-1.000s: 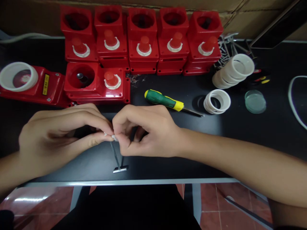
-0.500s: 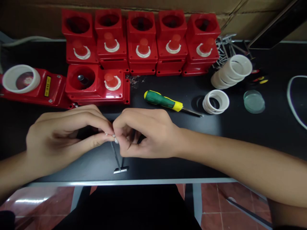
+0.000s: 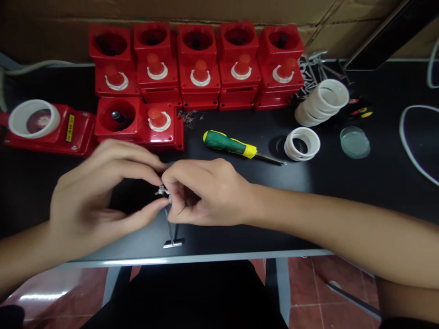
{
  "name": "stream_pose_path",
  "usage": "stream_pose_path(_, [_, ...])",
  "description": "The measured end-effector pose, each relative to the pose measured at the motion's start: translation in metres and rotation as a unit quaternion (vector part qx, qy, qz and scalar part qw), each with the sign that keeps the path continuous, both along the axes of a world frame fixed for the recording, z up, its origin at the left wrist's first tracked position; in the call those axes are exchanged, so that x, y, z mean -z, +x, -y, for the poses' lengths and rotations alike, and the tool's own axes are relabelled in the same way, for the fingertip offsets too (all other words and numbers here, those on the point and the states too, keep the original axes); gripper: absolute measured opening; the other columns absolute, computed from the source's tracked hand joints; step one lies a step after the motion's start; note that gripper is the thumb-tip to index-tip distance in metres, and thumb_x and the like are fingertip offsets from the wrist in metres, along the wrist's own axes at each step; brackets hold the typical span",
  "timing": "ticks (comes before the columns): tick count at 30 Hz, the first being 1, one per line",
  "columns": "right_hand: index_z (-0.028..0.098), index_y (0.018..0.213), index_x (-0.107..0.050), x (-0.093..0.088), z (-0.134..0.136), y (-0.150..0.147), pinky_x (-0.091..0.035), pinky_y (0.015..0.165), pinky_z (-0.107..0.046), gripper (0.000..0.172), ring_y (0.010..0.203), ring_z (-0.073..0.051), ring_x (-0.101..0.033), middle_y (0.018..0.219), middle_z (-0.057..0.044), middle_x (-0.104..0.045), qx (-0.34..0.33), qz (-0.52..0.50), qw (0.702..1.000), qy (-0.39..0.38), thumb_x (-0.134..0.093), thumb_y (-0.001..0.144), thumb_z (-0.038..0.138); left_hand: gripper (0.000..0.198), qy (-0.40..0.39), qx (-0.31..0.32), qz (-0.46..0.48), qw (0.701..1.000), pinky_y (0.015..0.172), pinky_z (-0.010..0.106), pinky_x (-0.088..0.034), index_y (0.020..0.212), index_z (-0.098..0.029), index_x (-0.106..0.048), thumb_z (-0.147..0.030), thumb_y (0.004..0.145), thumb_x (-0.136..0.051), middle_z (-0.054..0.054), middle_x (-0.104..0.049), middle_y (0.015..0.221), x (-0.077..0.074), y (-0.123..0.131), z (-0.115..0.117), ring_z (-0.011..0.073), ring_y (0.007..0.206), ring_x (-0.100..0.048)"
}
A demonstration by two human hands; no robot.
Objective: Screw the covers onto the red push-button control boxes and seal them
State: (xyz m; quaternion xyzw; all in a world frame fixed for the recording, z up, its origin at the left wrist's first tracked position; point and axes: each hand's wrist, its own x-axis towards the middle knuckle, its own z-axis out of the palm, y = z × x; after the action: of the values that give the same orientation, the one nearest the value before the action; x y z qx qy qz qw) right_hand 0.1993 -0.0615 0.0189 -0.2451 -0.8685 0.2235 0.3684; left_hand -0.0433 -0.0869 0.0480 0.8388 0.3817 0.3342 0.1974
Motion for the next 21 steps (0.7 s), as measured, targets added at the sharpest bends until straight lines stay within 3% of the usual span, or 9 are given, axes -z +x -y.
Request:
stream_pose_path(2, [0.021, 0.094, -0.059, 0.001, 0.001, -0.001, -0.043, 0.057, -0.017, 0.017, 0.061, -0.004, -0.060, 0.076, 0.009, -0.069, 0.003, -0.008, 1.000, -0.002, -0.065, 0.091, 0.006, 0.018, 0.074, -0.017, -0.015, 0.997, 0.094, 0.049, -0.057, 0.109, -0.026, -0.072, -0.032, 0.100, -0.087, 0.005, -0.076, 0.112, -0.003, -0.002, 0.000, 0.0263, 0.103, -0.072])
stream_pose_path(4, [0.022, 0.093, -0.058, 0.001, 0.002, -0.002, -0.043, 0.057, -0.018, 0.018, 0.060, -0.004, -0.060, 0.076, 0.009, -0.069, 0.010, -0.011, 1.000, -0.002, -0.064, 0.089, 0.005, 0.019, 0.094, -0.002, -0.024, 0.995, 0.086, 0.047, -0.054, 0.102, -0.026, -0.069, -0.025, 0.098, -0.088, 0.002, -0.074, 0.099, -0.007, -0.002, 0.001, 0.0225, 0.088, -0.069])
stream_pose_path(9, [0.022, 0.094, -0.058, 0.002, 0.003, -0.002, -0.043, 0.057, -0.018, 0.016, 0.060, -0.004, -0.062, 0.075, 0.009, -0.070, 0.009, 0.001, 1.000, 0.007, -0.062, 0.090, 0.007, 0.023, 0.040, 0.059, -0.019, 0.997, 0.076, 0.040, -0.058, 0.098, -0.027, -0.066, -0.008, 0.101, -0.079, -0.001, -0.081, 0.095, -0.009, 0.006, 0.008, 0.0188, 0.080, -0.071])
stream_pose_path(21, [0.023, 0.096, -0.054, 0.004, 0.003, -0.002, -0.041, 0.057, -0.017, 0.021, 0.057, -0.003, -0.055, 0.074, 0.010, -0.064, -0.012, 0.004, 0.999, 0.032, -0.064, 0.091, 0.005, 0.013, -0.042, -0.011, 0.036, 0.998, 0.076, 0.035, -0.060, 0.105, -0.025, -0.068, -0.016, 0.105, -0.077, -0.002, -0.079, 0.094, -0.001, 0.007, 0.011, 0.0174, 0.085, -0.070])
